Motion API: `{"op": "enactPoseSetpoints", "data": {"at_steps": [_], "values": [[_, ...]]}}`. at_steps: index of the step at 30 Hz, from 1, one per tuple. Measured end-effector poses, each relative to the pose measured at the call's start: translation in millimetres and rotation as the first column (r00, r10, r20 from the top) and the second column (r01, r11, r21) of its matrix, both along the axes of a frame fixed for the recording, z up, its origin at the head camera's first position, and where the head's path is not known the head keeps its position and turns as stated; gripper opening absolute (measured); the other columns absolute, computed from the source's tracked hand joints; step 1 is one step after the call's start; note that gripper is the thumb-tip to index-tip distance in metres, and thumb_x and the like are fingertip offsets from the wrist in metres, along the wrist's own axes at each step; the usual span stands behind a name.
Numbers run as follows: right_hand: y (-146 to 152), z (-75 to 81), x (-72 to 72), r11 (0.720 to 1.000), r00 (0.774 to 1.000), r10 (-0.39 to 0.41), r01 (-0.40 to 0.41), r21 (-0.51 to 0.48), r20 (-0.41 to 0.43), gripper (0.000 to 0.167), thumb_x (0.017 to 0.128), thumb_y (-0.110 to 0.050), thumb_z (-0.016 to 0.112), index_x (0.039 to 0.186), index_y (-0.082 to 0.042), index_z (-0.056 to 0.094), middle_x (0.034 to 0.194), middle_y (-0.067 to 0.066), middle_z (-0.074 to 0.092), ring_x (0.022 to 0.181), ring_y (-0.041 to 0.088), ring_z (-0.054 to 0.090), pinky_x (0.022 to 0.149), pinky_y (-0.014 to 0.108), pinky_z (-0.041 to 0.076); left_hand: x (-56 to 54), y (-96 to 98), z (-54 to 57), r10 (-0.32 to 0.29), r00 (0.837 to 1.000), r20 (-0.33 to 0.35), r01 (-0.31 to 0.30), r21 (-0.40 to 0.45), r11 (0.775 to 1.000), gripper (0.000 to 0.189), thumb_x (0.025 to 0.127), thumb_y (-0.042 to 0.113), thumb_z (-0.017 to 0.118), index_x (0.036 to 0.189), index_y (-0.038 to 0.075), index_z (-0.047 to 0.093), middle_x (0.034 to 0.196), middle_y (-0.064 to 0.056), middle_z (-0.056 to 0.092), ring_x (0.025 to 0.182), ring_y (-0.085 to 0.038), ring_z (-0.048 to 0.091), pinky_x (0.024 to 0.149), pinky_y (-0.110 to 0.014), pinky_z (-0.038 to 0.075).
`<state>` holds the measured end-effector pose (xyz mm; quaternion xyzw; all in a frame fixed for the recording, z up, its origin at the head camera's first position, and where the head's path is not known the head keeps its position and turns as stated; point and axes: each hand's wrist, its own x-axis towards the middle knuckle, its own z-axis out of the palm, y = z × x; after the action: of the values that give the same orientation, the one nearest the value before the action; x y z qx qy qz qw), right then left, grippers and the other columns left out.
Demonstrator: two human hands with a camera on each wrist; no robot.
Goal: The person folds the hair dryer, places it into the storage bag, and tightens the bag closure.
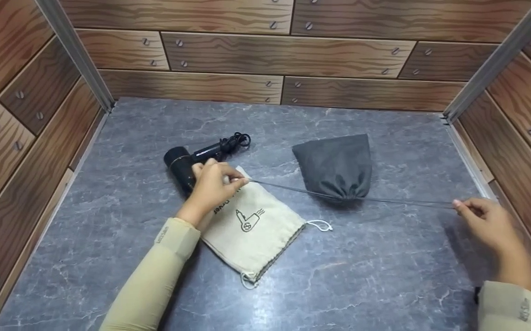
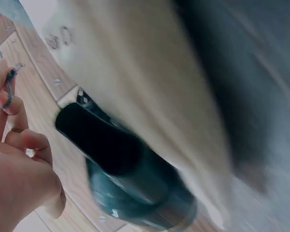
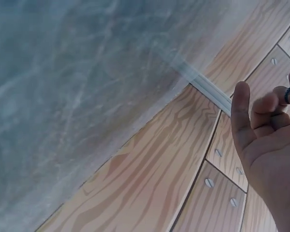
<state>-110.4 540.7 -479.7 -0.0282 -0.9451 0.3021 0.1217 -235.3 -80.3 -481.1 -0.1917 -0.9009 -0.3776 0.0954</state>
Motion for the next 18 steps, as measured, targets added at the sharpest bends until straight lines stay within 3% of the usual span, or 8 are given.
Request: {"op": "enactPoseSetpoints", "data": {"at_steps": [4, 9, 13, 18], "values": [[2.6, -1.4, 2.3, 1.0, 1.0, -0.019, 0.019, -0.006, 0.005, 0.031, 0.107, -0.023, 0.063, 0.09, 0.002, 0.07, 0.08, -0.02, 0.056, 0.072, -0.004, 0.048, 0.062, 0.016, 0.039, 3.0, 10.2, 6.6, -0.029, 0.999, 0.031, 0.028, 0.038, 0.999, 0.013, 0.091, 0.03, 0.085, 0.089, 0.018, 0.083, 0.088, 0.005, 0.077, 0.089, -0.021, 0.051, 0.101, -0.051, 0.019], [1.9, -1.8, -1.2, 1.0, 0.999, -0.03, 0.03, -0.006, -0.013, 0.03, 0.106, -0.021, 0.064, 0.091, 0.003, 0.072, 0.085, -0.029, 0.054, 0.081, -0.014, 0.047, 0.073, 0.007, 0.037, 6.0, 18.2, 10.9, -0.024, 0.999, 0.032, 0.022, 0.05, 0.999, 0.01, 0.092, 0.028, 0.084, 0.091, 0.018, 0.083, 0.087, 0.004, 0.075, 0.09, -0.019, 0.055, 0.1, -0.05, 0.021], [-4.0, -1.0, -6.3, 0.995, 0.992, -0.103, 0.102, -0.013, -0.077, 0.031, 0.107, -0.019, 0.06, 0.093, 0.007, 0.068, 0.089, -0.017, 0.051, 0.084, -0.013, 0.041, 0.076, 0.009, 0.033, 8.2, 23.4, 11.6, -0.066, 0.997, 0.043, 0.063, 0.067, 0.996, 0.009, 0.092, 0.026, 0.084, 0.091, 0.018, 0.083, 0.089, 0.005, 0.076, 0.09, -0.016, 0.063, 0.101, -0.049, 0.021], [-18.0, 6.0, -13.8, 0.969, 0.957, -0.246, 0.239, -0.063, -0.152, 0.033, 0.108, -0.019, 0.056, 0.095, 0.01, 0.064, 0.1, -0.002, 0.044, 0.09, -0.01, 0.033, 0.082, 0.022, 0.029, 12.9, 29.3, 12.6, -0.172, 0.982, 0.075, 0.165, 0.098, 0.981, 0.008, 0.093, 0.026, 0.083, 0.092, 0.018, 0.082, 0.09, 0.006, 0.077, 0.09, -0.013, 0.068, 0.103, -0.049, 0.019]]}}
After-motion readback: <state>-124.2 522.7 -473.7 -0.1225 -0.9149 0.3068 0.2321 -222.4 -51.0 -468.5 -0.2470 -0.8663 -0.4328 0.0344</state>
